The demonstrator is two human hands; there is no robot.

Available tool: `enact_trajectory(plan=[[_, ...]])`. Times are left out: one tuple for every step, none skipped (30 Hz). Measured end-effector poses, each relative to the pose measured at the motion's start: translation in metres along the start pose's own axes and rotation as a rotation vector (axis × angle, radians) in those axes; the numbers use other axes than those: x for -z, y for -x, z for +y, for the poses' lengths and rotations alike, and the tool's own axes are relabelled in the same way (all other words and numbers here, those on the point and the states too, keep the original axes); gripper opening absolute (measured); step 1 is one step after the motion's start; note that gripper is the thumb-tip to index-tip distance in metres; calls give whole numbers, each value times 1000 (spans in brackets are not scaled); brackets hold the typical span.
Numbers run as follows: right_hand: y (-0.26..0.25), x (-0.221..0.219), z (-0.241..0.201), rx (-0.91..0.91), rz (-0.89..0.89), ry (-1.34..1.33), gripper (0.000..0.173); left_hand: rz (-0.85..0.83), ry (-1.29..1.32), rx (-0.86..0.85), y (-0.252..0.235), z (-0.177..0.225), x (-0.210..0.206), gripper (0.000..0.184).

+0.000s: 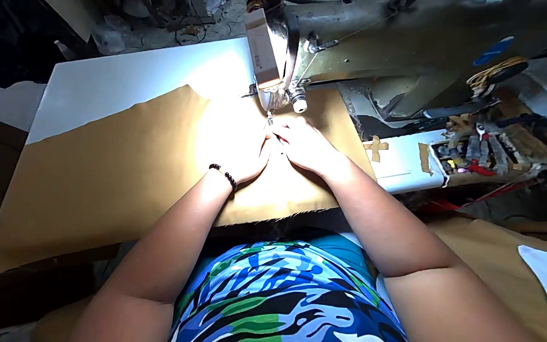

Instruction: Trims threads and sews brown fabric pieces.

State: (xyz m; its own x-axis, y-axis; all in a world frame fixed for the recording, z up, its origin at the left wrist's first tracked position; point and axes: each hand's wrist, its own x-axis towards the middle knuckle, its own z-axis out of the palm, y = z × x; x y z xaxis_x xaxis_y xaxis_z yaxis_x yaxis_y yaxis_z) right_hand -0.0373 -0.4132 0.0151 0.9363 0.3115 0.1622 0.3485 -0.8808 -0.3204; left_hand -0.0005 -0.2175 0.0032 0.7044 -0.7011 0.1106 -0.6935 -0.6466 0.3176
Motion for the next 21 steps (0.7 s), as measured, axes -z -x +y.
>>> enact_trajectory(plan=[[-1,1,0,-12,-20,9,38,-4,18,7,-1,-1,-2,47],[-2,3,0,-28,-45,14,38,7,28,3,-2,-2,-4,46],[-2,3,0,-36,-50,19,39,31,28,-9,-3,-3,-6,46],[-3,3,0,-44,-58,23,39,39,23,-12,-4,-4,-7,47],[-4,3,0,-49,-62,26,40,48,13,-12,-5,-5,-9,46],[-5,3,0,-47,-55,25,40,55,3,-11,-6,-5,-9,47],[-6,2,1,-39,-39,26,38,53,-3,-7,-7,-5,-9,48],[-6,1,2,-33,-27,29,38,55,-6,-3,-7,-5,-9,48],[-6,0,2,-35,-27,36,38,53,-1,5,-7,-4,-9,47],[-7,0,2,-39,-32,41,38,53,5,13,-8,-3,-8,47],[-7,1,2,-47,-42,44,37,54,0,22,-8,-3,-8,47],[-7,0,1,-47,-38,48,37,51,-6,29,-8,-2,-8,47],[-7,0,1,-46,-33,54,37,45,-11,32,-8,-2,-8,48],[-7,0,1,-50,-36,61,38,42,-15,35,-8,-2,-9,47],[-7,1,0,-53,-38,67,38,26,-10,42,-9,-2,-8,48],[-7,1,0,-56,-44,67,38,22,-12,47,-9,-2,-8,48],[-8,1,0,-60,-49,62,38,19,-12,48,-9,-1,-7,48],[-8,0,-1,-64,-53,60,38,14,-10,48,-8,-1,-7,48],[-8,0,-1,-65,-51,65,37,13,-12,46,-8,-1,-7,48],[-8,-1,-2,-67,-50,74,37,19,-13,41,-8,-1,-7,48],[-7,0,-3,-67,-57,82,38,18,-9,37,-9,-2,-7,48]])
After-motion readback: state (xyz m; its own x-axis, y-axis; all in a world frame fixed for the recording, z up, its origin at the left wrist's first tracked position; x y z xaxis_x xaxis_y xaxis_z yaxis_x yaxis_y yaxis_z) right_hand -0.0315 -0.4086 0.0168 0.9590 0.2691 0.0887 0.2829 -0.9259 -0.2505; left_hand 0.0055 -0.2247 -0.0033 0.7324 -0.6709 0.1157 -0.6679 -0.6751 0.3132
